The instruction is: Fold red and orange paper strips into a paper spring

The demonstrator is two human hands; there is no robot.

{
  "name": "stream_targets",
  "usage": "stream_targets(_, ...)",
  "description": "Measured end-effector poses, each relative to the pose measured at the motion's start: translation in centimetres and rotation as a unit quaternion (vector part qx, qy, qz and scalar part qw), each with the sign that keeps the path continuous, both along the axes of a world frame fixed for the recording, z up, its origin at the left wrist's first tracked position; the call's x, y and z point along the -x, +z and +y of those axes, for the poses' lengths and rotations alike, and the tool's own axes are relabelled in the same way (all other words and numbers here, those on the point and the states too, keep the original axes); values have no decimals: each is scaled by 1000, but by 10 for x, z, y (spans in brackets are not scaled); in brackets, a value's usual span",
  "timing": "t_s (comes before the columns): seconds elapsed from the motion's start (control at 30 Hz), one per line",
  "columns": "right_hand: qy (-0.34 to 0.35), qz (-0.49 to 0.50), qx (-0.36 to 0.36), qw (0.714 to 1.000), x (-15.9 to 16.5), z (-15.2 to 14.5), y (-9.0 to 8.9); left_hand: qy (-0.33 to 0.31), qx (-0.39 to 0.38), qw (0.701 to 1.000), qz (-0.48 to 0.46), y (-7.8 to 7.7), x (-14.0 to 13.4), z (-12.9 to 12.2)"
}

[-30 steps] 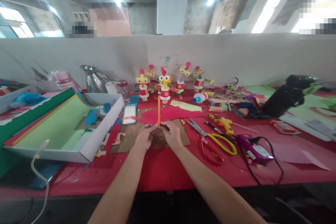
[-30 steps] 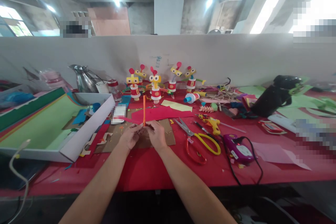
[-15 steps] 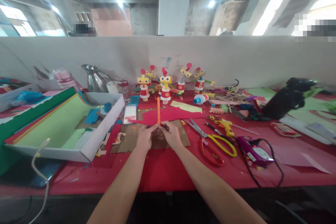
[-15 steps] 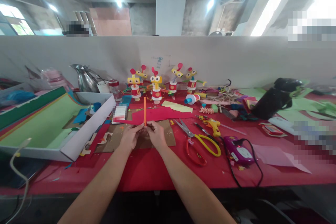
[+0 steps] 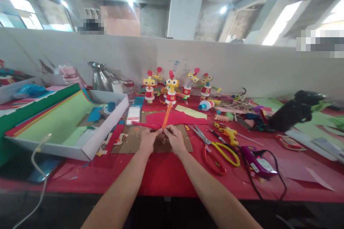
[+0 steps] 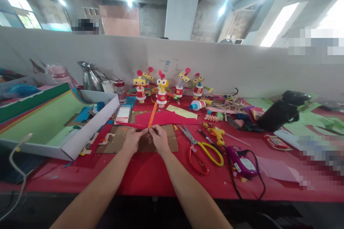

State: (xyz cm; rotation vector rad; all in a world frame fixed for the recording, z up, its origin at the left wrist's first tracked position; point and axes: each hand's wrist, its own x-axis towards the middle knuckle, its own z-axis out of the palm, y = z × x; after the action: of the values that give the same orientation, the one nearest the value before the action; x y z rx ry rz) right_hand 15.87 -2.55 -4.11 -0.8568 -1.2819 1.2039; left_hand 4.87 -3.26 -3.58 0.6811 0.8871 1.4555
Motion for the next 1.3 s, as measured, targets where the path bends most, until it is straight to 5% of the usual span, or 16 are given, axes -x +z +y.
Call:
stream_targets(0.3,-1,-11,-22,1000,-3,-2,1,45,-10,992,121,6,2,-3)
stream_targets(0.53,-20,-39,0,999,-5,3,-3,96,-71,952,281,10,3,-4)
stream_targets(0.8,-87,-137,-82,983,-7,5,-3,93,-100,943,305,10,3,-6)
stream_targets(1.13,-79,-63,-49,994,-15,5,10,18,-125,953,277,15,5,-7)
stream_targets(1.3,-73,-4,26,997,-21,9,11,-22,-104,964,245,14,5,-6)
